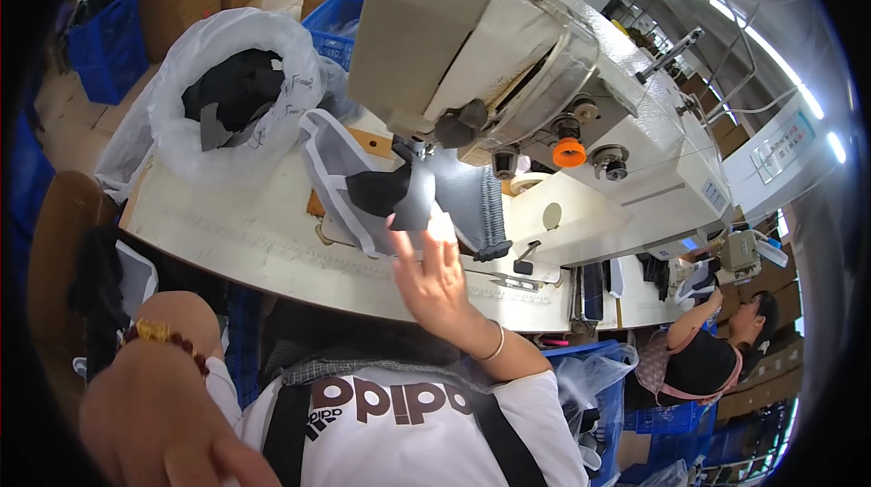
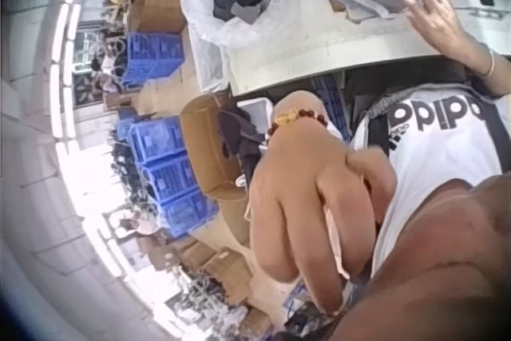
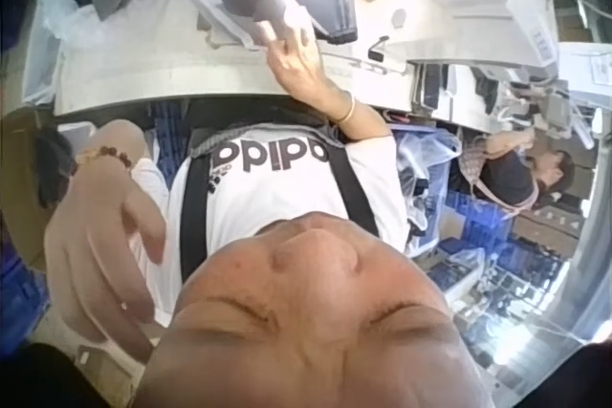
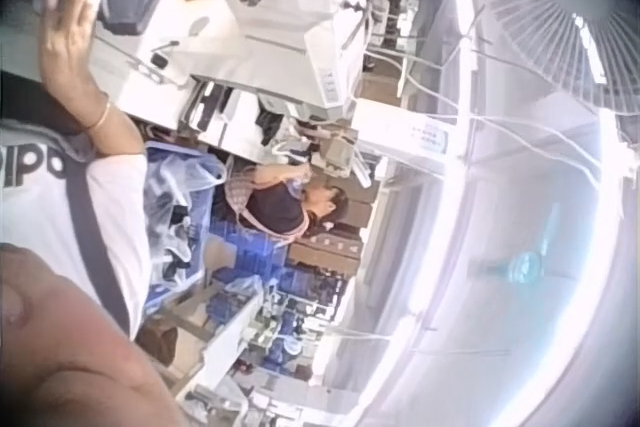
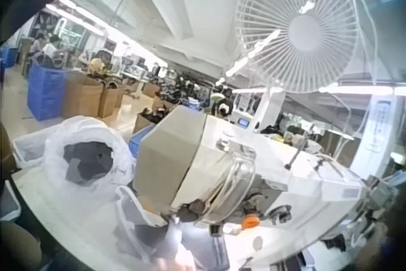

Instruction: Sewing and assembling shoe components using a heavy-duty sewing machine.

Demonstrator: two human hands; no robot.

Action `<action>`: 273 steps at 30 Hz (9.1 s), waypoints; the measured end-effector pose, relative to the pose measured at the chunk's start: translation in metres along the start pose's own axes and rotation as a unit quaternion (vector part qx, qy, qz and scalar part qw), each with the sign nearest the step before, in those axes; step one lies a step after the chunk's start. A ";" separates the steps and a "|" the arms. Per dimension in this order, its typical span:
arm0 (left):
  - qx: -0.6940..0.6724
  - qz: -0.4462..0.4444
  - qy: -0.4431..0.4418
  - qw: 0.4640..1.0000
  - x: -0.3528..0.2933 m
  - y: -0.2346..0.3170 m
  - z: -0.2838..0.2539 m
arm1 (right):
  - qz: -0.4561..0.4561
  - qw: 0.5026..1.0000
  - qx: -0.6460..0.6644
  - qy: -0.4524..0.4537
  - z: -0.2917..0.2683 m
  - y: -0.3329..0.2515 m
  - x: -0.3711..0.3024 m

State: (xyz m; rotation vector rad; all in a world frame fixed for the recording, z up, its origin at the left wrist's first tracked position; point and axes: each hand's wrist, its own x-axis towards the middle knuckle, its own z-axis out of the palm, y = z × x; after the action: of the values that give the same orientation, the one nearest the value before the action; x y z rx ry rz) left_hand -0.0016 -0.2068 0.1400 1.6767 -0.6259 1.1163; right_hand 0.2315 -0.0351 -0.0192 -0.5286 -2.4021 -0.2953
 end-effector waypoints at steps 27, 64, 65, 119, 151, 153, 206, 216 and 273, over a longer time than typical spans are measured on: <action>0.293 -0.252 0.447 0.806 -0.135 -0.151 -0.101 | -0.020 0.997 0.070 0.036 -0.012 0.065 0.050; 0.192 -0.357 0.588 0.700 -0.094 -0.160 -0.149 | -0.140 0.988 -0.005 0.060 -0.006 0.081 0.049; 0.217 -0.328 0.599 0.697 -0.096 -0.165 -0.145 | -0.136 0.988 -0.004 0.067 -0.005 0.080 0.049; 0.779 -0.245 0.026 0.577 -0.095 -0.134 -0.166 | -0.178 0.976 -0.125 -0.024 0.005 0.083 0.039; 0.825 -0.207 0.034 0.525 -0.119 -0.164 -0.168 | -0.253 0.566 -0.784 -0.033 0.009 0.107 0.005; 0.834 -0.185 0.032 0.519 -0.114 -0.159 -0.165 | -0.248 0.701 -0.667 -0.050 0.003 0.111 0.011; 0.848 -0.231 -0.010 0.477 -0.100 -0.145 -0.166 | -0.090 0.989 0.109 0.051 0.056 0.155 -0.019; 0.700 -0.242 0.174 0.649 -0.105 -0.138 -0.170 | -0.221 0.975 -0.029 -0.006 0.004 0.129 0.026; 0.714 -0.251 0.016 0.653 -0.087 -0.132 -0.154 | 0.099 0.949 0.296 -0.054 0.019 0.113 -0.022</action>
State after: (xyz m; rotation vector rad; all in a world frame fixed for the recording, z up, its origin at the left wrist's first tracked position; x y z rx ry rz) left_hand 0.0084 -0.0235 0.0173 2.7984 1.1117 1.2094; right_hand 0.2871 0.0656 -0.0391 -0.5022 -2.3541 0.5429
